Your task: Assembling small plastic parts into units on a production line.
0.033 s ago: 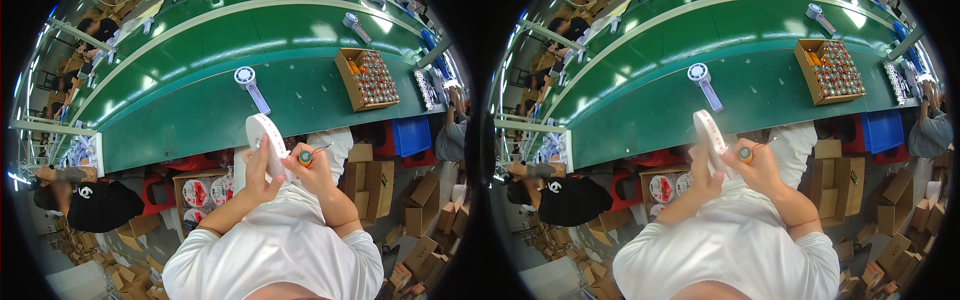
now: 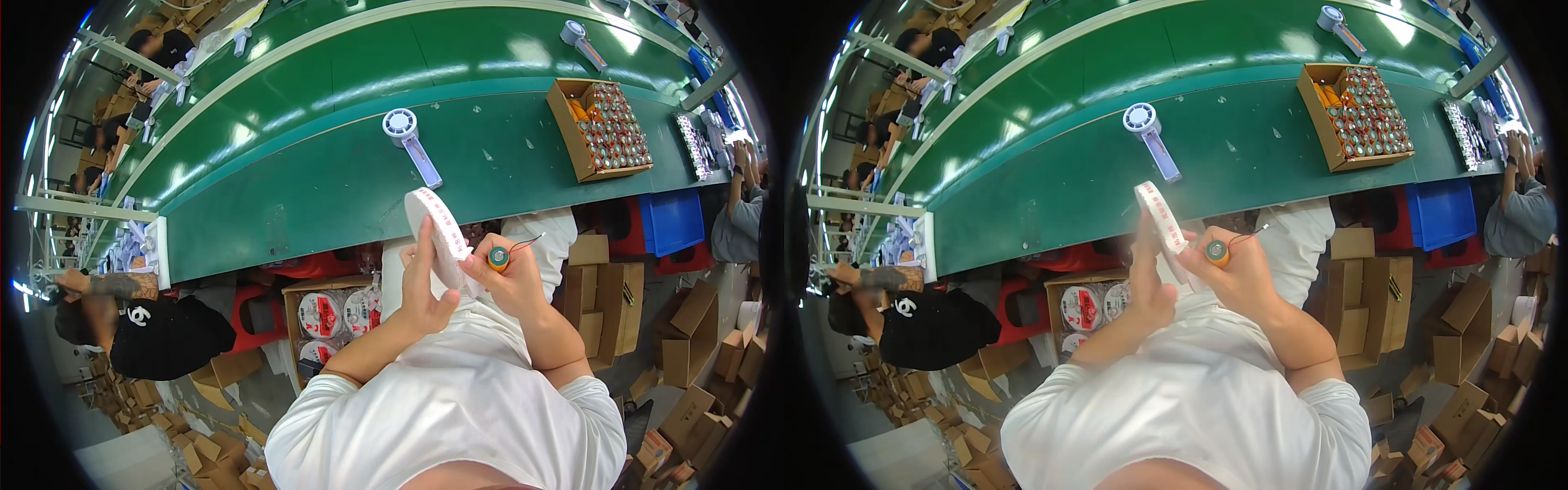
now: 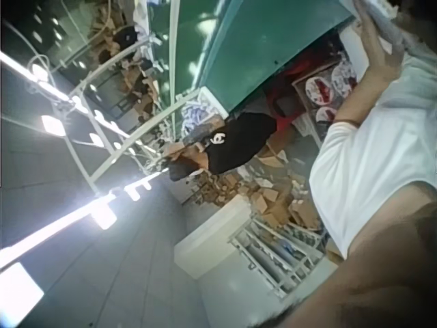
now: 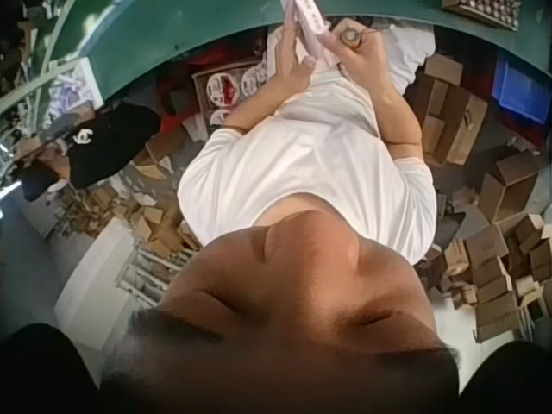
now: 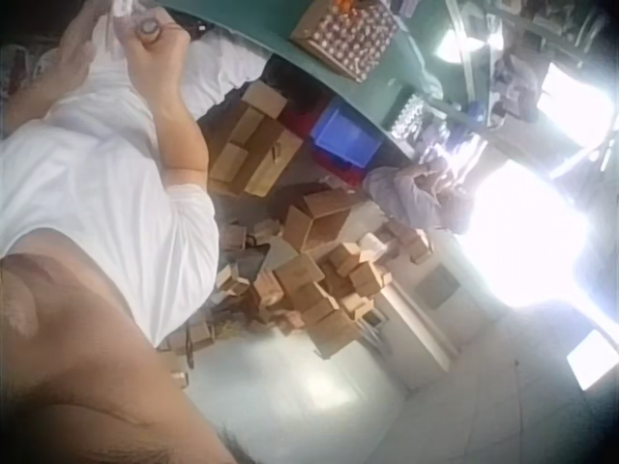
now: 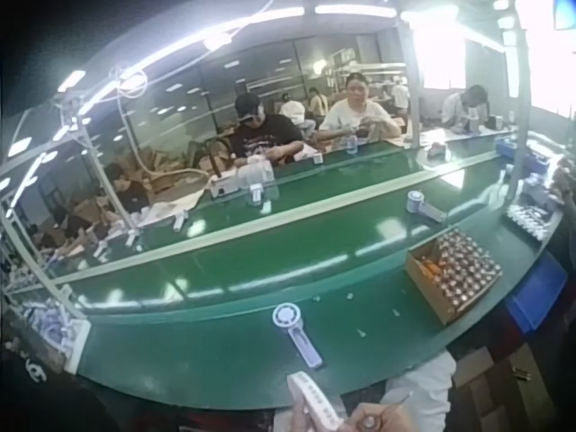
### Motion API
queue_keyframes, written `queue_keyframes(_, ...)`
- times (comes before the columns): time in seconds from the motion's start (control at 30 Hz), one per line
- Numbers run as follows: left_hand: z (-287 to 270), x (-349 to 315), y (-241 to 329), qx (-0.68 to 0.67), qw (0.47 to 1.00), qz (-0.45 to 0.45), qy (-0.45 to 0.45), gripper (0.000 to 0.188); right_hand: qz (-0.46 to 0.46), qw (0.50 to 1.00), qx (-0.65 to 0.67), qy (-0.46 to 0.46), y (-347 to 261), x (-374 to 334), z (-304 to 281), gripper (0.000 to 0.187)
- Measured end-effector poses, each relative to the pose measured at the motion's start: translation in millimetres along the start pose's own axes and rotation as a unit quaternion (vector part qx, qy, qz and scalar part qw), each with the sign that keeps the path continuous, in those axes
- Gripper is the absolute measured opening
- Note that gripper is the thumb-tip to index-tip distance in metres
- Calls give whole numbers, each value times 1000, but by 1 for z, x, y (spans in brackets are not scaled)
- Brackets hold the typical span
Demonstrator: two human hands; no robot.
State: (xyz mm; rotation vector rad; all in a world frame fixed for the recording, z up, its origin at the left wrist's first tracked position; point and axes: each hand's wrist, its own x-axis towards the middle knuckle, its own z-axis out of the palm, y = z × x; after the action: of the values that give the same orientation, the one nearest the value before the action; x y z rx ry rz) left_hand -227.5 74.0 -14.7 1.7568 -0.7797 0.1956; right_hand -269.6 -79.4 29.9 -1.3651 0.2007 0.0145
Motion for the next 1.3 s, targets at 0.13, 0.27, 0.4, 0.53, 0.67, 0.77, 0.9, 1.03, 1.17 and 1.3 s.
queue_keyframes(0.13, -4, 7, 10, -171, 977, -128, -23, 91, -11, 997, -68, -22, -5, -2, -2, 22)
queue_keyframes(0.27, -3, 9, 11, -231, 957, -176, -12, 83, -91, 991, -89, -49, -1, 1, 0, 22)
queue_keyframes(0.4, -2, 15, 12, -371, 899, -226, 54, 75, -187, 965, -183, -19, 2, 2, 10, 20)
queue_keyframes(0.53, -5, 21, 17, -455, 842, -287, 51, 70, -157, 961, -223, -37, 0, -1, 7, 20)
queue_keyframes(0.67, -8, 20, 16, -494, 800, -334, 56, 72, -164, 945, -273, -70, 0, 0, 5, 18)
queue_keyframes(0.77, -10, 20, 11, -551, 773, -311, 49, 74, -162, 941, -284, -83, 2, 0, 2, 18)
queue_keyframes(0.9, -11, 22, 13, -558, 783, -275, 11, 83, -127, 952, -275, -55, 0, 0, -3, 18)
queue_keyframes(1.03, -6, 15, 8, -360, 903, -235, 9, 95, -142, 953, -264, -32, -5, 1, -5, 19)
queue_keyframes(1.17, -3, 12, 6, -302, 931, -203, 19, 94, -191, 940, -282, -9, 3, 2, -6, 21)
queue_keyframes(1.3, -1, 6, -2, -276, 943, -181, 39, 86, -514, 761, -392, -59, 13, 8, -16, 22)
